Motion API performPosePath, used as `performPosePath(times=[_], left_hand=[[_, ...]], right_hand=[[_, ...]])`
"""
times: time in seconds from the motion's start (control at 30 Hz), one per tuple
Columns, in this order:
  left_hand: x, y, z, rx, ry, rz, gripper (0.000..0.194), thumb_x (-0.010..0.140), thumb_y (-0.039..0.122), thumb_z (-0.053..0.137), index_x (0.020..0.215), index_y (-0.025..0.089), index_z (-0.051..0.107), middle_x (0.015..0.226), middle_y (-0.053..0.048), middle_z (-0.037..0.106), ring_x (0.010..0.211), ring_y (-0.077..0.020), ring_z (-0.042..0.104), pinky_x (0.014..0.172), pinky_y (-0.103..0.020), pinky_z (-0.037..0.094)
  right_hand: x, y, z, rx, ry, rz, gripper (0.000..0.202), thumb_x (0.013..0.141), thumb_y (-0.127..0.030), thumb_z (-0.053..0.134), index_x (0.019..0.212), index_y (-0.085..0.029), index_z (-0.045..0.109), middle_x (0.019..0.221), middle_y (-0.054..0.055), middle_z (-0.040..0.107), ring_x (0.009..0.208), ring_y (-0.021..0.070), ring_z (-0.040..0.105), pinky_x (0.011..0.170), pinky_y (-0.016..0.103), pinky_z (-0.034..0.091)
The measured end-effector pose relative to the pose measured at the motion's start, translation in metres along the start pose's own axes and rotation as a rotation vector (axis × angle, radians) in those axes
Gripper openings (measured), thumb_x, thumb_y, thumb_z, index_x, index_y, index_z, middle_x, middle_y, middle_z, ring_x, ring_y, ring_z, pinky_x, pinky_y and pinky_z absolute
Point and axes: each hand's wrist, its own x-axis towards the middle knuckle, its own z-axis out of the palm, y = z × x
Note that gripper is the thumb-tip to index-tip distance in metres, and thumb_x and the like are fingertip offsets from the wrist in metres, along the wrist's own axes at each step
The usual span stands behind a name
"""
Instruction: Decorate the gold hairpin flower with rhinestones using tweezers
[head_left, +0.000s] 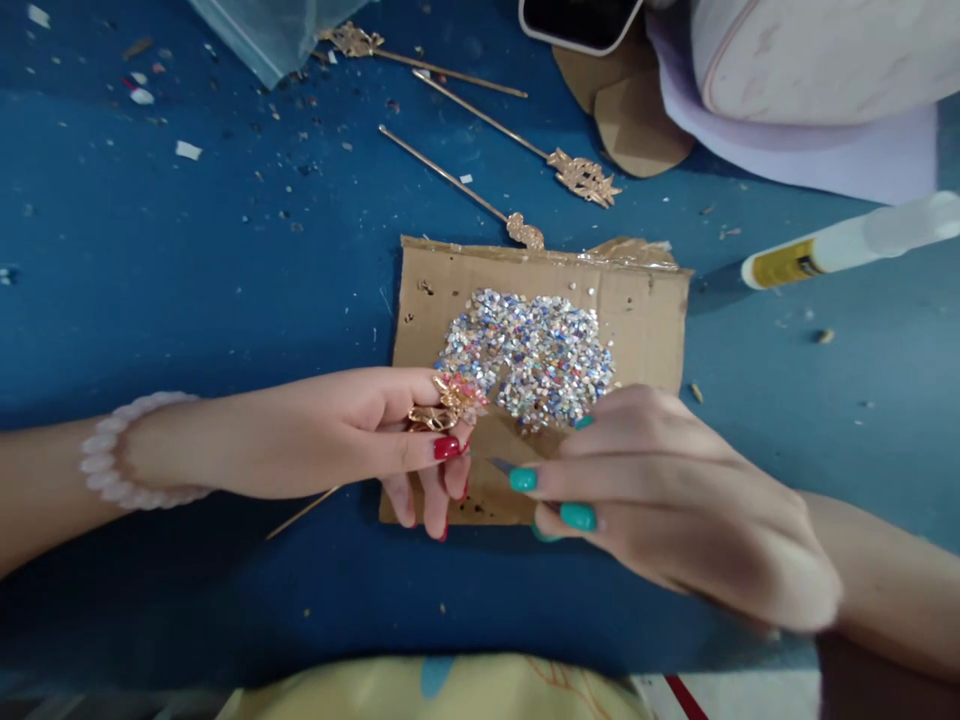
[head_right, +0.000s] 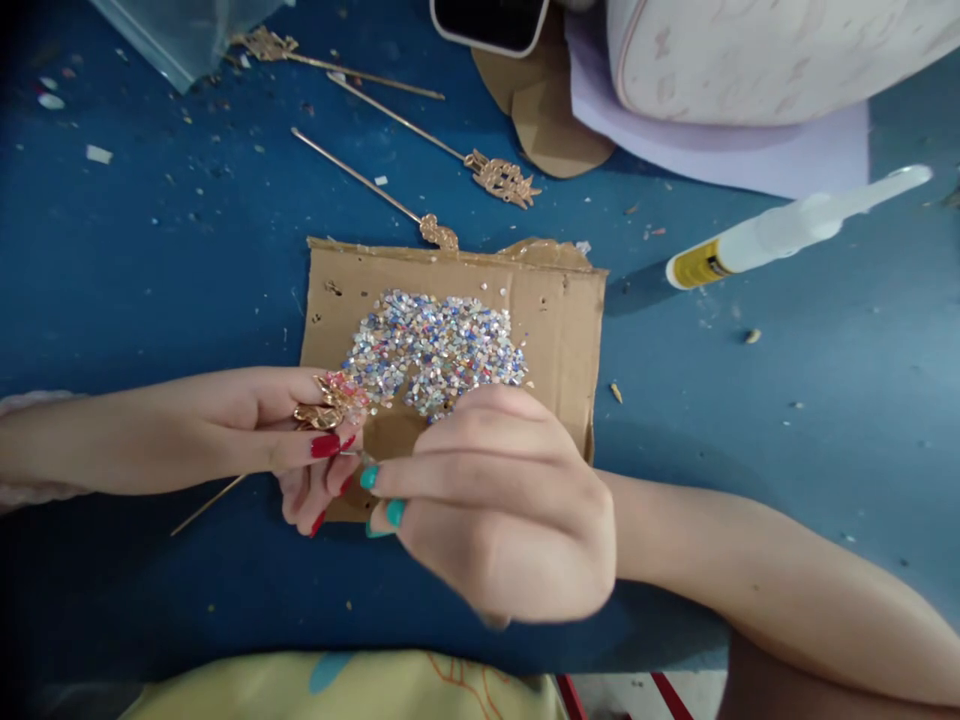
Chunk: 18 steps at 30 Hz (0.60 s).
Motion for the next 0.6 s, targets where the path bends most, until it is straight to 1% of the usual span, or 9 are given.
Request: performPosePath(times=[0.03,0.07,0.1,0.17,0.27,0.33,0.4,0.47,0.6], left_hand=[[0.0,0.001,0.0,0.007,-0.009,0.004,0.021,0.11,0.041,0.089,0.1,0.028,0.077,0.093,0.002,0.092,0.093,-0.0218,0.094,0.077,-0.022,0.072],[-0.001,0.001,-0.001,0.012,-0.013,0.008,0.019,0.111,0.04,0.088,0.101,0.028,0.077,0.093,0.002,0.093,0.093,-0.0221,0.094,0.079,-0.022,0.072],[-0.001,0.002,-0.001,0.015,-0.014,0.011,0.017,0.111,0.039,0.087,0.102,0.028,0.077,0.094,0.002,0.093,0.095,-0.0228,0.094,0.08,-0.023,0.073],[-0.001,0.001,-0.002,0.011,-0.011,0.018,0.014,0.112,0.037,0.087,0.104,0.028,0.079,0.097,0.001,0.093,0.096,-0.0242,0.095,0.082,-0.025,0.075],[0.001,-0.006,-0.005,-0.001,-0.021,0.058,0.014,0.112,0.035,0.089,0.104,0.027,0.081,0.096,0.001,0.091,0.094,-0.0236,0.095,0.079,-0.024,0.075],[0.003,-0.012,-0.007,-0.017,-0.038,0.094,0.015,0.115,0.037,0.087,0.106,0.027,0.082,0.098,0.0,0.091,0.094,-0.0232,0.095,0.079,-0.024,0.075],[0.004,-0.015,-0.008,-0.025,-0.049,0.113,0.015,0.119,0.038,0.084,0.109,0.027,0.082,0.102,-0.001,0.091,0.096,-0.0237,0.096,0.081,-0.025,0.075],[0.004,-0.014,-0.008,-0.025,-0.055,0.101,0.016,0.118,0.039,0.085,0.11,0.026,0.081,0.102,-0.001,0.091,0.097,-0.0236,0.095,0.082,-0.025,0.076],[0.003,-0.003,-0.004,-0.027,-0.032,0.048,0.019,0.11,0.035,0.093,0.106,0.025,0.078,0.1,0.002,0.088,0.092,-0.021,0.094,0.078,-0.022,0.074]], right_hand=[[0.006,0.007,-0.002,0.021,0.009,-0.066,0.018,0.12,-0.016,0.075,0.108,-0.028,0.081,0.112,0.002,0.096,0.098,0.0167,0.092,0.101,0.031,0.077],[0.01,0.012,-0.002,0.029,-0.068,-0.14,0.015,0.117,-0.012,0.078,0.109,-0.024,0.08,0.117,0.006,0.096,0.105,0.019,0.094,0.104,0.033,0.078],[0.012,0.016,-0.002,0.046,-0.084,-0.175,0.014,0.115,-0.011,0.08,0.107,-0.022,0.08,0.117,0.01,0.096,0.109,0.0201,0.094,0.105,0.034,0.078],[0.014,0.02,0.0,0.069,-0.062,-0.137,0.016,0.118,-0.012,0.078,0.105,-0.021,0.079,0.118,0.011,0.096,0.109,0.0187,0.094,0.104,0.033,0.077],[0.011,0.022,0.001,0.087,-0.044,-0.068,0.016,0.121,-0.018,0.076,0.107,-0.023,0.078,0.117,0.009,0.095,0.102,0.0166,0.093,0.099,0.033,0.078],[0.01,0.022,0.0,0.092,-0.06,-0.058,0.015,0.122,-0.017,0.075,0.109,-0.022,0.079,0.115,0.009,0.095,0.105,0.0163,0.094,0.1,0.033,0.078],[0.011,0.022,0.0,0.1,-0.069,-0.071,0.015,0.121,-0.014,0.074,0.108,-0.021,0.078,0.115,0.01,0.095,0.111,0.0157,0.094,0.104,0.031,0.077],[0.012,0.023,0.0,0.114,-0.061,-0.084,0.016,0.122,-0.013,0.073,0.108,-0.021,0.077,0.115,0.01,0.095,0.114,0.0151,0.094,0.107,0.03,0.076],[0.012,0.025,0.001,0.142,-0.066,-0.088,0.016,0.121,-0.009,0.072,0.11,-0.02,0.076,0.117,0.011,0.096,0.115,0.0144,0.094,0.107,0.029,0.076]])
